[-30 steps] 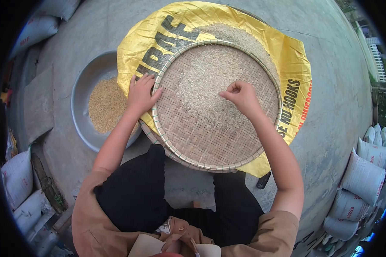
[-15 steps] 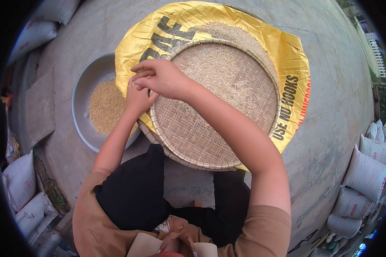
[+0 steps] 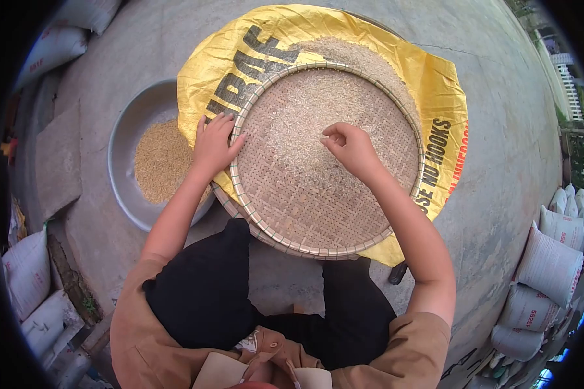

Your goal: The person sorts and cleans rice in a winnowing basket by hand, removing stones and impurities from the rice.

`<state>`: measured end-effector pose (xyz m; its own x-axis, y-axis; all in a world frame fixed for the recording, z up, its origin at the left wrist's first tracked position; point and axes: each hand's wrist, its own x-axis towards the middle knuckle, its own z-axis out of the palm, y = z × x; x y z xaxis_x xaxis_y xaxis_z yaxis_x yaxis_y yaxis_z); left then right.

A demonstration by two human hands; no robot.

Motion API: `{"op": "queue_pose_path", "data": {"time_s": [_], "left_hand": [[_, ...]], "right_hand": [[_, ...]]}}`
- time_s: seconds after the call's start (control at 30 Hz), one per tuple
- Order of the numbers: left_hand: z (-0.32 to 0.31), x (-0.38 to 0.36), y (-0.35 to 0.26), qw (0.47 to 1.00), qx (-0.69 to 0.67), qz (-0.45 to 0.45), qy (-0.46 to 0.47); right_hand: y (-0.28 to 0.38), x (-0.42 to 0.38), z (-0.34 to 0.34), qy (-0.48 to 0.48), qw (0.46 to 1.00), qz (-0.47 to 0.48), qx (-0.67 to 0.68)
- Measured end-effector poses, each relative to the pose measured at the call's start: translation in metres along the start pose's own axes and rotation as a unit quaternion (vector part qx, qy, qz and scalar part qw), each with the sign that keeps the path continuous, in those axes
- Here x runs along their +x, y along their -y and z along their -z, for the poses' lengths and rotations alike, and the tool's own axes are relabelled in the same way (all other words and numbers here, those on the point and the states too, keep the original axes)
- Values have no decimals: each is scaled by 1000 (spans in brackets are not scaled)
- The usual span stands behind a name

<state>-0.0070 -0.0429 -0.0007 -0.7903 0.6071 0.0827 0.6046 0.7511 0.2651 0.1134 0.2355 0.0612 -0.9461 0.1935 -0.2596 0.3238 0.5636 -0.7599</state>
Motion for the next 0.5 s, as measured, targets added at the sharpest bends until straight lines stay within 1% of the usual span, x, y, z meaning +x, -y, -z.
{"op": "queue_pose_path", "data": {"time_s": [0.03, 0.07, 0.13, 0.2, 0.27, 0.3, 0.37, 0.5], "left_hand": [[-1, 0, 0, 1000, 0, -1, -5], [-3, 0, 0, 1000, -2, -3, -5], [-5, 0, 1, 999, -5, -14, -33], [-6, 0, 1, 999, -7, -13, -36], [-5, -1, 2, 999, -8, -13, -38], [-5, -1, 1, 999, -8, -12, -36], [-5, 0, 0, 999, -8, -14, -34], [-4, 0, 1, 999, -8, -13, -30]], "right_hand": [[-10, -8, 0, -3, 999, -23, -45], [-20, -14, -1, -4, 999, -25, -45], [-34, -22, -5, 18, 996, 19, -89], [-40, -26, -9, 26, 995, 34, -94], [-41, -26, -13, 26, 986, 88, -139], [-41, -25, -15, 26, 986, 87, -138], [-38, -22, -16, 39, 988, 22, -148], [-39, -19, -23, 39, 992, -6, -123]]}}
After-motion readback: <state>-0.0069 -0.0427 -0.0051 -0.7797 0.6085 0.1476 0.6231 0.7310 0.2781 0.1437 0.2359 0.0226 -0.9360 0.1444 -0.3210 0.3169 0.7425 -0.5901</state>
